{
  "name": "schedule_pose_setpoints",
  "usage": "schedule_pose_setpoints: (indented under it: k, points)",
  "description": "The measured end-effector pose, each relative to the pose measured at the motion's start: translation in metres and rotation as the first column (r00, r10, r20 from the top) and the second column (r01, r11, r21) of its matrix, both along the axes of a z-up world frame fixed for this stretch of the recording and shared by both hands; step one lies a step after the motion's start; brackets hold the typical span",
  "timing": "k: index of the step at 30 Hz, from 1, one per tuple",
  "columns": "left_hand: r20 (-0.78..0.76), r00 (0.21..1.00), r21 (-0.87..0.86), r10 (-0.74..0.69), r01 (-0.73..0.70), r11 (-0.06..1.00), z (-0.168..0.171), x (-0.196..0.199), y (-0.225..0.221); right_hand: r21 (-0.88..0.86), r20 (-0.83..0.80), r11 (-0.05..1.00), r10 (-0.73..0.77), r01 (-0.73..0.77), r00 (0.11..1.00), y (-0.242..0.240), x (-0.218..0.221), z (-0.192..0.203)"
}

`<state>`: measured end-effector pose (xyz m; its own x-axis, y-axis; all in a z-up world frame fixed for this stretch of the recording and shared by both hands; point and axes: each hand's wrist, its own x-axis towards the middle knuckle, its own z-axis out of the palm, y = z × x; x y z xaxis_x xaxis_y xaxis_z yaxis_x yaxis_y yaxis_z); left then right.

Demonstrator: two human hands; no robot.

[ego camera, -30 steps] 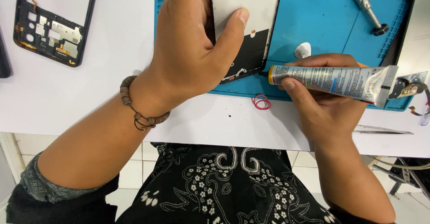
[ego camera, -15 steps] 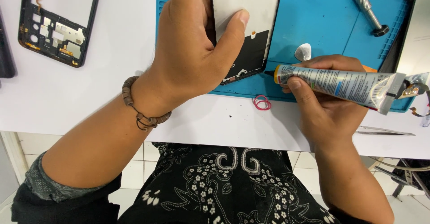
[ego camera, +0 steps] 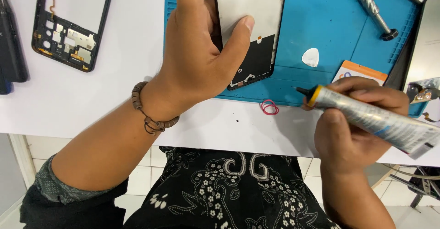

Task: The person applies adhesive to the edges of a smartphone frame, then aligns and presses the back cover onto the frame. They squeeze the edges to secure the bond and later connect a ribbon cable to the internal components.

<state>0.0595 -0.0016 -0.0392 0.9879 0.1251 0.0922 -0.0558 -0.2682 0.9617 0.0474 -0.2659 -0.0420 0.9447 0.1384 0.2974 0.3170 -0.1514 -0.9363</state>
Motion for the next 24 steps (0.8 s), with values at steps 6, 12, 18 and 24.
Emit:
schedule_pose_setpoints:
  k: [6, 12, 18, 24]
  points:
    - [-0.015, 1.000, -0.070, -0.017, 0.015, 0.997, 0.007, 0.001, -0.001, 0.055, -0.143, 0.998, 0.036, -0.028, 0.989, 0.007, -0.007, 0.001]
    - [-0.086, 0.996, -0.089, -0.034, 0.026, 0.996, 0.008, 0.002, 0.003, 0.169, -0.169, 0.982, 0.111, -0.083, 0.979, -0.007, -0.002, 0.001]
    - [-0.154, 0.973, -0.063, -0.172, 0.164, 0.984, 0.033, 0.006, 0.008, 0.302, -0.162, 0.948, 0.153, -0.099, 0.975, -0.039, -0.004, -0.010]
    - [-0.291, 0.804, 0.261, -0.518, 0.588, 0.766, 0.074, 0.027, 0.013, 0.279, -0.117, 0.959, 0.081, -0.045, 0.990, -0.055, -0.009, -0.015]
